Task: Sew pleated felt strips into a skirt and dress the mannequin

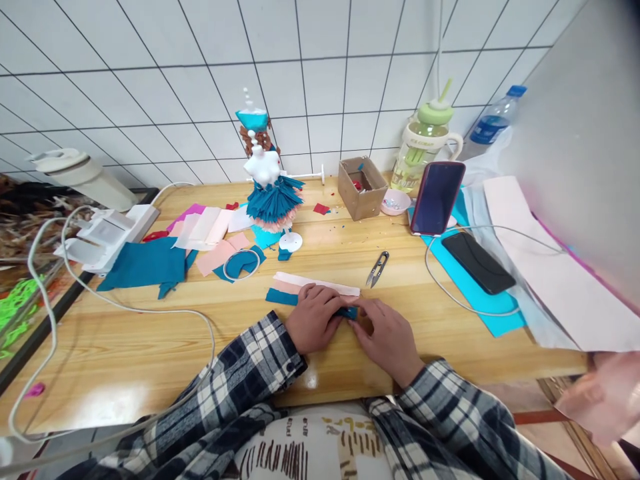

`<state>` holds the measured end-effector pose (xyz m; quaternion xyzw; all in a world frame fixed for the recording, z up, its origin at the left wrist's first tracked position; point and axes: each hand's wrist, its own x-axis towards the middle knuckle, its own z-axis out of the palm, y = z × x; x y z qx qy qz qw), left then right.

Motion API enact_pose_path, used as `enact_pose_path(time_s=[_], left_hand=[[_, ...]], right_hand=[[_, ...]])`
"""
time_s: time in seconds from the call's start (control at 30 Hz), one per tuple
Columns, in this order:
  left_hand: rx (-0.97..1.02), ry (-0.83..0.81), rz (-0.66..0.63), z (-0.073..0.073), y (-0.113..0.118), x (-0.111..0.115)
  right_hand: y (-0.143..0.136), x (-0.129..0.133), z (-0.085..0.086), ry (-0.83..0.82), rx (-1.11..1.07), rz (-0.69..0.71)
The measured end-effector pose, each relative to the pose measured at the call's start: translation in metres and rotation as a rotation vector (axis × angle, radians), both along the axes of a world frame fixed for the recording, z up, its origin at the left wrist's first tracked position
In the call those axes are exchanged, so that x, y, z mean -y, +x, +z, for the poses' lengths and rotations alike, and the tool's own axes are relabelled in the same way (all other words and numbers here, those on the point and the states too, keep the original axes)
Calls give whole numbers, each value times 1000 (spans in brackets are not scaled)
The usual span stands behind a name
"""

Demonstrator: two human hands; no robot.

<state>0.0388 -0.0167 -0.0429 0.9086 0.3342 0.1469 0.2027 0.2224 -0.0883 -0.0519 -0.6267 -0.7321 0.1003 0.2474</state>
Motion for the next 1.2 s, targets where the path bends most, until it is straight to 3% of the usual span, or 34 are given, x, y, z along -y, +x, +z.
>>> enact_pose_path(time_s=[0.53, 1.2], left_hand=[[30, -34, -5, -5, -4, -9], [2, -92, 9, 0, -3, -10]], right_hand=[[0, -3, 2, -128, 22, 13], [2, 0, -3, -107, 22, 37]])
